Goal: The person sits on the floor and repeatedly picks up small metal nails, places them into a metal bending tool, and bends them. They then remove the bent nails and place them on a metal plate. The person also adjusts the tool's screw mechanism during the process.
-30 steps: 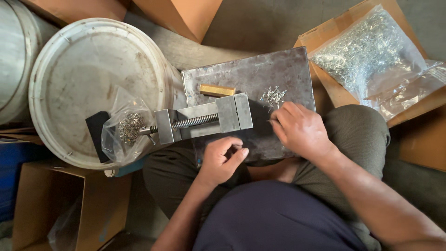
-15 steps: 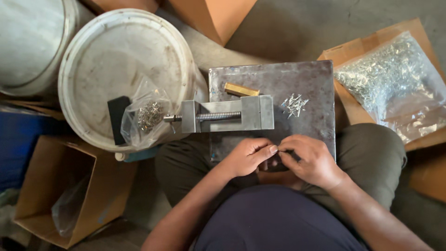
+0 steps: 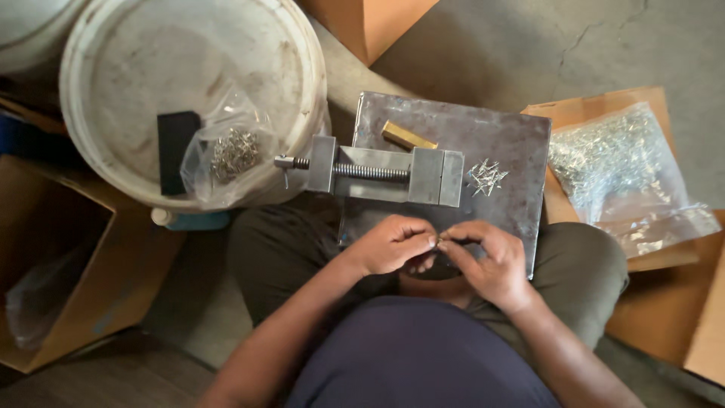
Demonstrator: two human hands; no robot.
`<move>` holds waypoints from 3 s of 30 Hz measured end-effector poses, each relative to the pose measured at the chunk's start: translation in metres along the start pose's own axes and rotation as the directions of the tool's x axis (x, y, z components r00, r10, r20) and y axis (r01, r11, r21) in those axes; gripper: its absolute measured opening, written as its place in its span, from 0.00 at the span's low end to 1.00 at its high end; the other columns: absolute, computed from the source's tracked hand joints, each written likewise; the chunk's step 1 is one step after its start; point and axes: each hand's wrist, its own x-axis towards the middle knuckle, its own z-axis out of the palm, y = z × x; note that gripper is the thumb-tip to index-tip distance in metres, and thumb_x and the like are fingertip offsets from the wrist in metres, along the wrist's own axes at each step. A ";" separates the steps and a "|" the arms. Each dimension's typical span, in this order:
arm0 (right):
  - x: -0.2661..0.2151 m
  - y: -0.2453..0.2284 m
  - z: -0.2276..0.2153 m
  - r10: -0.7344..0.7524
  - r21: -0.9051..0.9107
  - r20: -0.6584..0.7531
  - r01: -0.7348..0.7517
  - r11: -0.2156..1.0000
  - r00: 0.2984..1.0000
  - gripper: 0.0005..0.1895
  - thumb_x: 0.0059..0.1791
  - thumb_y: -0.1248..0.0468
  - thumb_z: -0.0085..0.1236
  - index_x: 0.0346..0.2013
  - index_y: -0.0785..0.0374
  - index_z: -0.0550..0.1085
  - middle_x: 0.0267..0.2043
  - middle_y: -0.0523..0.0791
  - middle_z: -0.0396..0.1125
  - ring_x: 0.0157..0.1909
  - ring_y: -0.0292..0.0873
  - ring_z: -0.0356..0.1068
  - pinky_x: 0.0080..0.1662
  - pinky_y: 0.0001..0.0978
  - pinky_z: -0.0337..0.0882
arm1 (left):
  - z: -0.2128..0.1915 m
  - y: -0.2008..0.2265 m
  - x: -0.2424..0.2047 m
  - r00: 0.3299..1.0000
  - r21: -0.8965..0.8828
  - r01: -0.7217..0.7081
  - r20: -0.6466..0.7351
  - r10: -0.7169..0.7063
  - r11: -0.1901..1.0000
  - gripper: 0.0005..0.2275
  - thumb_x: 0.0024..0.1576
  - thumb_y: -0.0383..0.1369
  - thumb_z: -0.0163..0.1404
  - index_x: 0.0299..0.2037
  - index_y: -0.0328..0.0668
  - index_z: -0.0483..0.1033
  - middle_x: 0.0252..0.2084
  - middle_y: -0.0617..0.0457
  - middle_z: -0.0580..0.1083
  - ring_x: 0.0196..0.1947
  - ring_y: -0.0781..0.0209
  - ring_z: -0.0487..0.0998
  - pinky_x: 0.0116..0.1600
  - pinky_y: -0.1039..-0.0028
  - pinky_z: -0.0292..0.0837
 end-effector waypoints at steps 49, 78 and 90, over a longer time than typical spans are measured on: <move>0.031 -0.042 0.001 0.032 0.010 0.132 -0.034 0.999 0.991 0.05 0.47 0.71 0.64 0.37 0.67 0.78 0.36 0.47 0.75 0.35 0.40 0.74 0.38 0.30 0.72 | -0.016 -0.011 -0.002 0.981 -0.203 -0.170 0.059 0.185 0.964 0.12 0.69 0.35 0.45 0.42 0.31 0.76 0.33 0.54 0.75 0.33 0.68 0.76 0.42 0.74 0.76; 0.113 -0.045 -0.036 -0.208 -0.455 0.276 0.318 0.832 0.939 0.05 0.50 0.66 0.62 0.40 0.62 0.77 0.40 0.48 0.72 0.40 0.53 0.74 0.41 0.42 0.73 | -0.009 -0.001 -0.006 0.965 -0.159 -0.257 -0.089 0.245 0.953 0.07 0.66 0.32 0.51 0.45 0.35 0.75 0.35 0.53 0.76 0.35 0.67 0.76 0.43 0.74 0.75; 0.069 0.031 -0.048 -0.025 -0.495 0.058 0.051 0.867 0.998 0.17 0.47 0.60 0.65 0.48 0.64 0.79 0.43 0.54 0.69 0.45 0.58 0.70 0.46 0.48 0.70 | -0.007 -0.002 -0.002 0.961 -0.181 -0.273 -0.103 0.258 0.945 0.06 0.67 0.30 0.50 0.45 0.33 0.74 0.39 0.51 0.76 0.38 0.64 0.77 0.45 0.71 0.75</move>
